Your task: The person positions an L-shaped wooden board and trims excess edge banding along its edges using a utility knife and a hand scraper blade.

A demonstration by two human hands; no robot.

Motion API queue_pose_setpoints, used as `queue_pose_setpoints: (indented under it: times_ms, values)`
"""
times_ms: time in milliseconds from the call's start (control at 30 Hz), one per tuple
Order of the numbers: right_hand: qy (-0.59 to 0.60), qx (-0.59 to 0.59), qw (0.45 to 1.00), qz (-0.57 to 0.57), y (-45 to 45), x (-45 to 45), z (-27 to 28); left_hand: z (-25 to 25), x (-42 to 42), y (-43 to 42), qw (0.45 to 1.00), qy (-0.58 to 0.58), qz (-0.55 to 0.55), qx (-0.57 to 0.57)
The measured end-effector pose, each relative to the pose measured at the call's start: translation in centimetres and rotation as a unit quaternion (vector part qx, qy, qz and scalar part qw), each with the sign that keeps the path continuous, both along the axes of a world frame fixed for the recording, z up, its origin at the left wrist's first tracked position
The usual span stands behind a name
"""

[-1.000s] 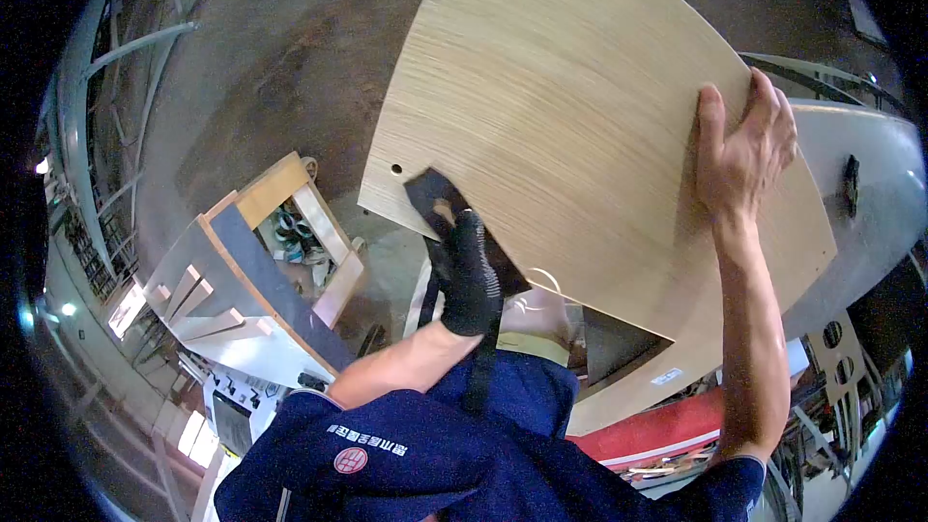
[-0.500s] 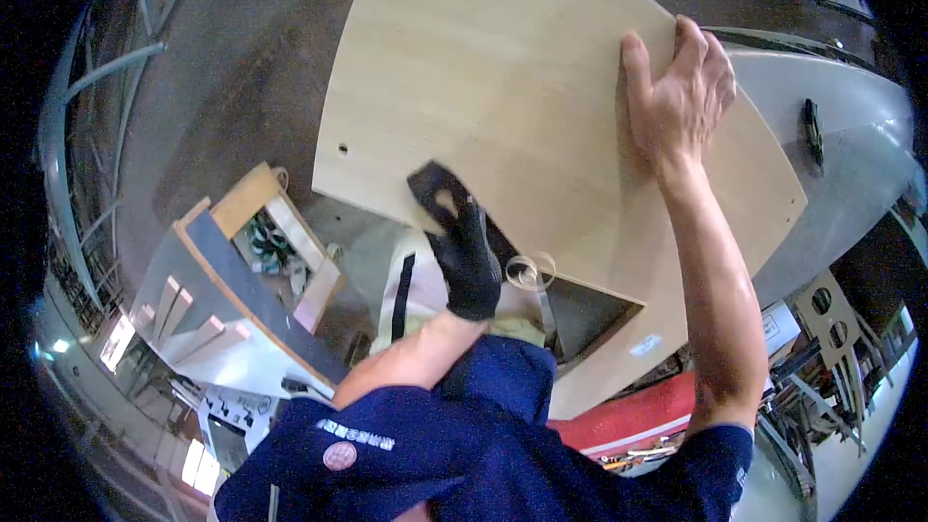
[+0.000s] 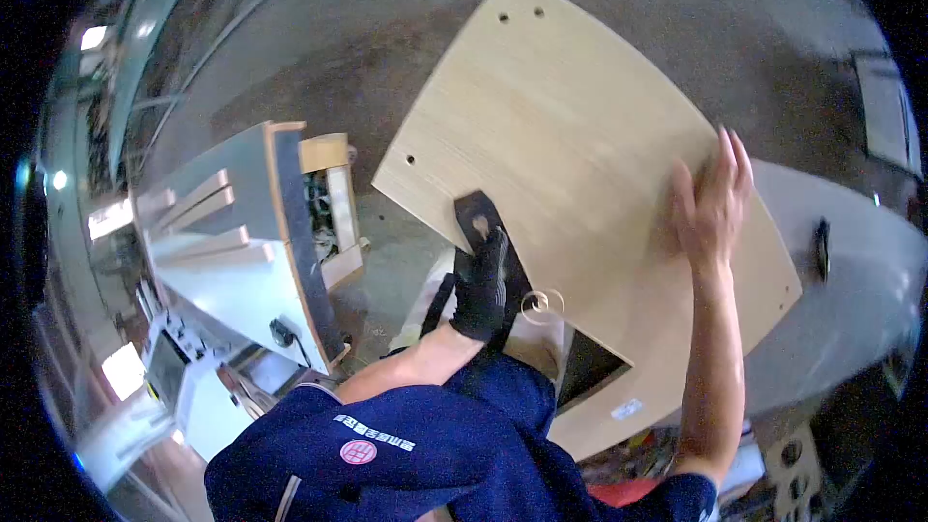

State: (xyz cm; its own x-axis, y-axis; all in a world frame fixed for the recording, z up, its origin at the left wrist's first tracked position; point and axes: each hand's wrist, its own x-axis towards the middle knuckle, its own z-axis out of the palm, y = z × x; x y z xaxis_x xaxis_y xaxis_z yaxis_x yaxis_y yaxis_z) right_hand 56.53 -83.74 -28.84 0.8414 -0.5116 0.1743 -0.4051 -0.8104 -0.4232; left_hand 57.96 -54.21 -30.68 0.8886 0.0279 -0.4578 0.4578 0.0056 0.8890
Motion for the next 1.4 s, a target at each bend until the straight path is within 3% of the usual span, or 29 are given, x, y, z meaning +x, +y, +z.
queue_pose_setpoints:
  times_ms: [167,200,267,367,533,633,767,933,967,1033,1100,1167,1300,1333,1400]
  values:
    - [0.022,0.015,1.000,-0.008,0.4,-8.0,1.6,3.7,-1.0,6.8,0.996,0.083,0.024,0.024]
    - [0.013,0.030,0.999,-0.012,0.4,-10.2,1.3,4.1,-1.2,6.6,0.991,0.007,0.130,0.015]
    - [0.058,-0.035,0.998,-0.002,0.5,-15.0,0.9,2.1,-3.7,10.8,0.988,0.020,0.144,0.045]
    - [0.117,-0.061,0.990,-0.040,3.1,-21.5,0.7,4.7,-4.3,14.3,0.982,0.058,0.181,0.011]
    - [0.140,-0.067,0.986,-0.055,9.5,-27.7,-1.3,4.6,-5.3,20.0,0.967,0.042,0.237,-0.078]
    - [0.123,-0.070,0.989,-0.040,13.6,-27.6,-2.1,3.7,-4.5,24.3,0.964,0.028,0.247,-0.092]
    - [0.114,-0.080,0.990,-0.034,17.4,-24.7,-2.4,-1.4,-4.5,27.5,0.976,-0.039,0.212,0.019]
    - [0.103,-0.095,0.990,0.004,19.5,-22.0,-1.6,0.1,-3.0,30.0,0.981,0.010,0.192,-0.023]
    - [0.105,-0.097,0.990,0.002,19.6,-22.1,-1.4,0.1,-2.8,29.7,0.978,0.019,0.205,0.043]
    - [0.123,-0.096,0.988,-0.009,19.9,-21.9,-0.8,1.8,-2.4,28.6,0.957,0.047,0.274,-0.084]
    - [0.094,-0.064,0.993,-0.020,20.4,-21.5,-0.2,1.4,-3.0,29.0,0.962,0.062,0.241,-0.113]
    - [0.086,-0.070,0.993,-0.028,20.1,-22.0,-0.6,1.8,-3.1,28.8,0.968,0.026,0.224,-0.113]
    - [0.051,-0.060,0.997,0.015,18.1,-21.9,-1.4,-3.0,-5.2,29.5,0.979,0.050,0.194,-0.037]
    - [0.063,-0.067,0.996,0.013,17.3,-21.6,-1.4,-4.9,-6.0,30.1,0.988,0.004,0.155,-0.001]
    - [0.054,-0.084,0.995,0.012,16.1,-20.0,-1.4,-2.8,-6.7,29.3,0.991,0.001,0.127,-0.046]
